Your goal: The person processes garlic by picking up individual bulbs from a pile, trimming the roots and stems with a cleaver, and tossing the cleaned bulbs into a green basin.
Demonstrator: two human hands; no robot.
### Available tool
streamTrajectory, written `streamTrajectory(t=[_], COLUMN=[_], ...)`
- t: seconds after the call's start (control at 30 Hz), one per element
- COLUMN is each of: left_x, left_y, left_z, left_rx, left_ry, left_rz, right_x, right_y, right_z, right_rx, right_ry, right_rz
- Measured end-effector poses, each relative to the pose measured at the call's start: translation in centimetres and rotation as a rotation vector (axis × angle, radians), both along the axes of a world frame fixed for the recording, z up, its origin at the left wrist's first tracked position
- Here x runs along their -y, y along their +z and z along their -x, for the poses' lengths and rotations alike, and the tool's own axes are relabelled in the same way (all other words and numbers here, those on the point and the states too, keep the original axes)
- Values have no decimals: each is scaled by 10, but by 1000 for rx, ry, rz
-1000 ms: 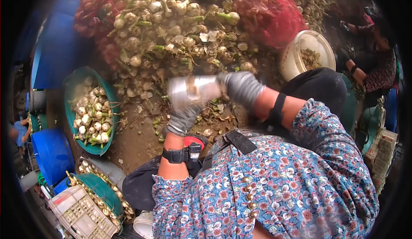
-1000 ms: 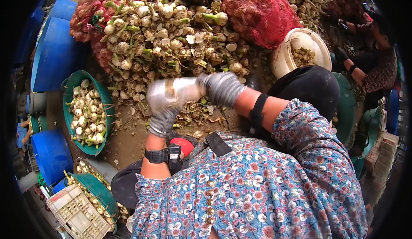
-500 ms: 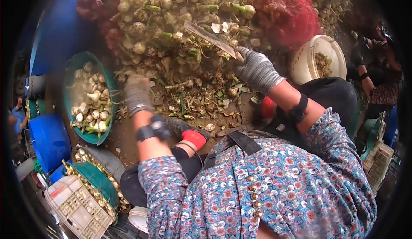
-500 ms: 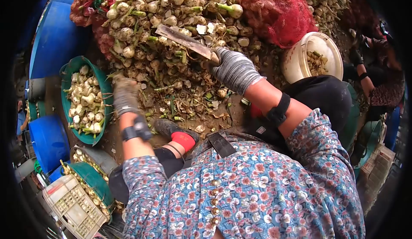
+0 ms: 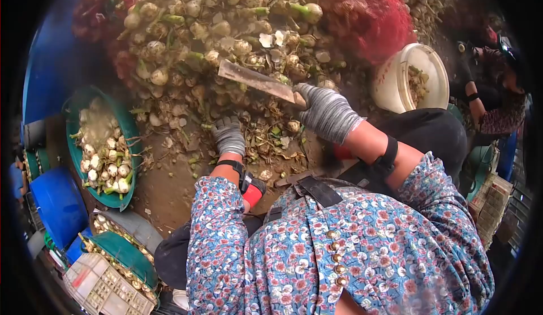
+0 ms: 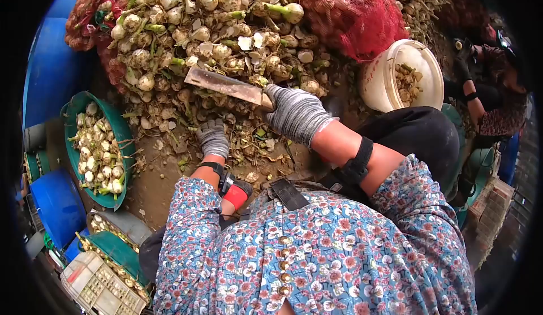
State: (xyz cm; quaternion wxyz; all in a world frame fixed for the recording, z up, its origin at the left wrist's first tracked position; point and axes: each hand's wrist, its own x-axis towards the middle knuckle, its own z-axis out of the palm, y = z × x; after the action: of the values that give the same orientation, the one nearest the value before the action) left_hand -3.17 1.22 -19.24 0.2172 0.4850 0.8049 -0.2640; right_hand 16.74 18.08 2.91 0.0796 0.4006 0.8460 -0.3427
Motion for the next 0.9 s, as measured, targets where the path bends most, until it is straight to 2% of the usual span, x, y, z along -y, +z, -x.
streamTrajectory(t=[0.07, 0.13, 0.2, 0.23, 0.27, 0.3, 0.33, 0.4, 0.47, 0.5, 0.7, 0.87, 0.9], left_x=[21, 23, -10, -20, -25, -34, -21, -3, -1, -2, 15, 18, 17], left_y=[-35, -33, 48, 60, 54, 59, 13, -1, 88, 116, 126, 170, 173], left_z=[8, 10, 0, 2, 7, 11, 11, 8, -10, -20, -38, -58, -60], left_rx=[-123, -145, 218, 395, 664, 458, 951, 1160, 993, 1114, 969, 959, 883], left_ry=[-171, -228, 161, 350, 473, 372, 643, 554, 306, 373, 354, 428, 361], left_rz=[-156, -265, -168, -116, -318, -43, -544, -1003, -1004, -1093, -1207, -1246, -1241], right_x=[4, 7, 11, 14, 16, 17, 18, 22, 28, 31, 43, 43, 40], right_y=[5, 8, 3, 0, -1, 0, 3, 3, 9, 14, 23, 15, 12], right_z=[0, 0, -3, -3, -4, -5, -5, -5, -6, -6, -15, -28, -31], right_rx=[45, 77, 72, 61, 50, 37, 29, 10, -28, -51, -116, -145, -149], right_ry=[41, 75, 111, 141, 169, 196, 270, 317, 356, 376, 443, 469, 462], right_rz=[13, 40, 22, 9, -6, -25, -63, -53, -50, -64, -118, -143, -150])
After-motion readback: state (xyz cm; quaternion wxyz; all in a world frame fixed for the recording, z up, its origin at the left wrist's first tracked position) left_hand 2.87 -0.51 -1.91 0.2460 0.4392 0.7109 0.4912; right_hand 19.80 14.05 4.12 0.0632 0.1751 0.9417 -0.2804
